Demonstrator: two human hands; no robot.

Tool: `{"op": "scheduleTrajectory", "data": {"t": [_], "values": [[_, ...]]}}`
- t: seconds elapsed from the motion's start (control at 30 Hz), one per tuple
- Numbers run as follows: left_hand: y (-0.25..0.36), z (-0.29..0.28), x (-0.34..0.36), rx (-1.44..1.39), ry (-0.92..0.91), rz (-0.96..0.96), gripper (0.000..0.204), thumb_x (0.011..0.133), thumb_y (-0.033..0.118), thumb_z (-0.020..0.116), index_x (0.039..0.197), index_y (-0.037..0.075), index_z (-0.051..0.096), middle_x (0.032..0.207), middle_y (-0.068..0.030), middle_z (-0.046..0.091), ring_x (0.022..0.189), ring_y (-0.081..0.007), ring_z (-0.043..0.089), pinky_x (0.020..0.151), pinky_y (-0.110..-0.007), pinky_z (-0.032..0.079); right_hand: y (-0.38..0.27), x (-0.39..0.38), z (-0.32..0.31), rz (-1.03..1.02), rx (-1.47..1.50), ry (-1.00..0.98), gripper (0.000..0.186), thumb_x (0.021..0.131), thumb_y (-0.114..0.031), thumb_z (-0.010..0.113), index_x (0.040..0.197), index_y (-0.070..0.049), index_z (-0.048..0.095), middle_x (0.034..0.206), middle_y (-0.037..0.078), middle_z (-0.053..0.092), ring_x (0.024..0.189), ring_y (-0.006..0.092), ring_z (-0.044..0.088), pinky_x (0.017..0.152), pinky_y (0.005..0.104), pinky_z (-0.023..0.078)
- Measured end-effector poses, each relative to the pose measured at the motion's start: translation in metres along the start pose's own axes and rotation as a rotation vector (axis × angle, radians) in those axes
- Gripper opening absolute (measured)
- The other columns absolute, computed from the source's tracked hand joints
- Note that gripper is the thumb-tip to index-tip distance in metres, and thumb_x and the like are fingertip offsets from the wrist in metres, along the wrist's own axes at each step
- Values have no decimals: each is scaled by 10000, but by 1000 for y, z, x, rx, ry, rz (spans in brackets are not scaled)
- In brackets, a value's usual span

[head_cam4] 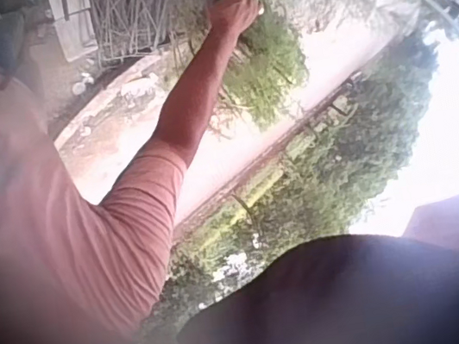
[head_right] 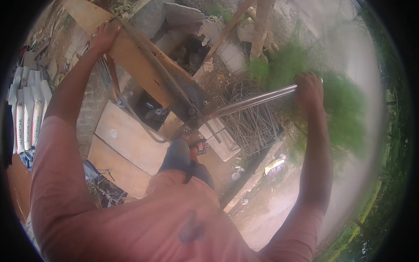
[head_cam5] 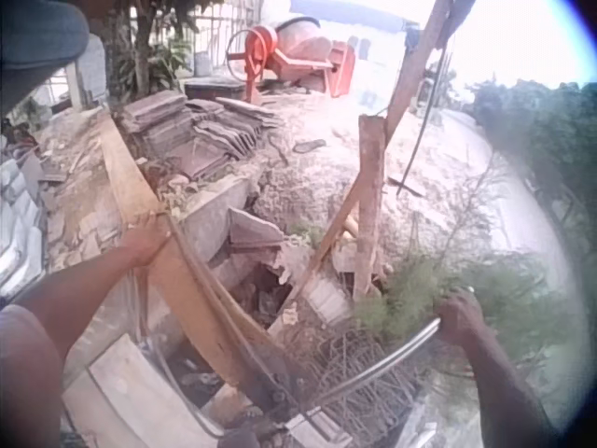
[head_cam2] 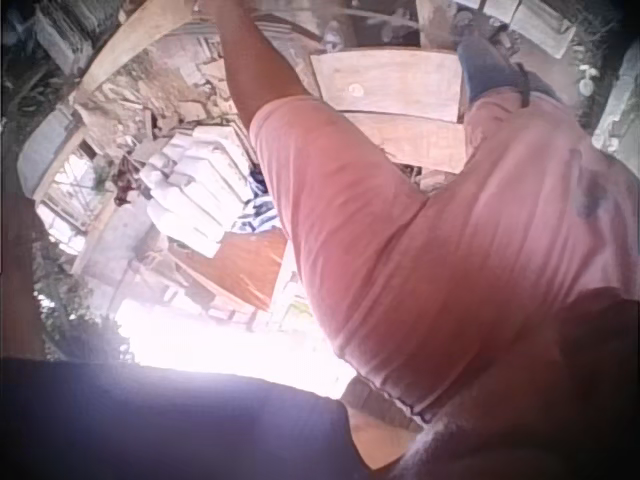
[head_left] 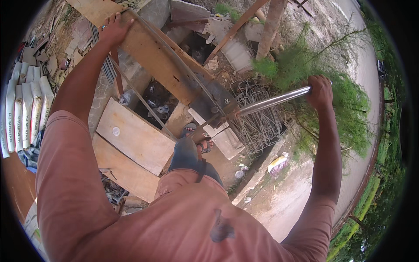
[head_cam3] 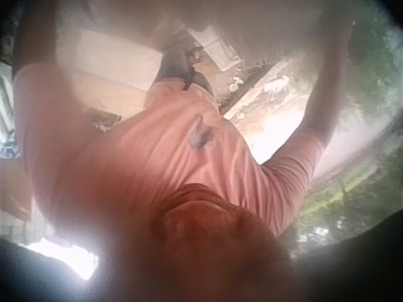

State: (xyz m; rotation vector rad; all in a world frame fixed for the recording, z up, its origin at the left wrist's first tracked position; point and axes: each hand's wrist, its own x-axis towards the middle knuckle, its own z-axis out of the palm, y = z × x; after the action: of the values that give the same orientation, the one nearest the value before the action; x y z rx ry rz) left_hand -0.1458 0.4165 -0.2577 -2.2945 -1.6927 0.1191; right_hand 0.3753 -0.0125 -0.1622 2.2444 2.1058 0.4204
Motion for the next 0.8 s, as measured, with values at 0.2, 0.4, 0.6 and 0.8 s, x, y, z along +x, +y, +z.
{"op": "scheduleTrajectory", "data": {"t": [0.2, 0.4, 0.6, 0.8], "values": [[-27, 49, 51, -24, 145, 165, 918, 858, 757, 290, 1492, 95, 248, 1525, -116, 299, 1417, -339, 243, 1106, -587, 209, -10, -48, 13, 162, 30, 35, 112, 732, -82, 615, 697, -52, 513, 728, 133, 561, 786, 355, 565, 757, 444, 433], [-56, 82, 86, -145, 167, 160, 931, 846, 773, 287, 1482, 93, 287, 1531, -141, 278, 1415, -367, 231, 1104, -599, 191, -100, -175, -7, 598, -44, -35, 54, 633, -49, 588, 686, -46, 598, 672, 158, 592, 666, 358, 581, 608, 457, 447], [-31, 32, 67, -250, 51, 115, 911, 858, 756, 282, 1473, 85, 309, 1533, -146, 274, 1409, -391, 230, 1110, -582, 191, -253, -252, -62, 985, -23, -96, 117, 735, -90, 649, 740, -72, 533, 703, 118, 575, 704, 320, 588, 628, 438, 457], [-53, 27, 97, -240, -56, 160, 865, 882, 718, 279, 1442, 65, 363, 1493, -182, 330, 1357, -412, 317, 1098, -549, 244, -369, -247, -90, 1226, 99, 31, 161, 744, -127, 682, 781, -71, 536, 735, 96, 530, 704, 302, 534, 633, 424, 412]]}}
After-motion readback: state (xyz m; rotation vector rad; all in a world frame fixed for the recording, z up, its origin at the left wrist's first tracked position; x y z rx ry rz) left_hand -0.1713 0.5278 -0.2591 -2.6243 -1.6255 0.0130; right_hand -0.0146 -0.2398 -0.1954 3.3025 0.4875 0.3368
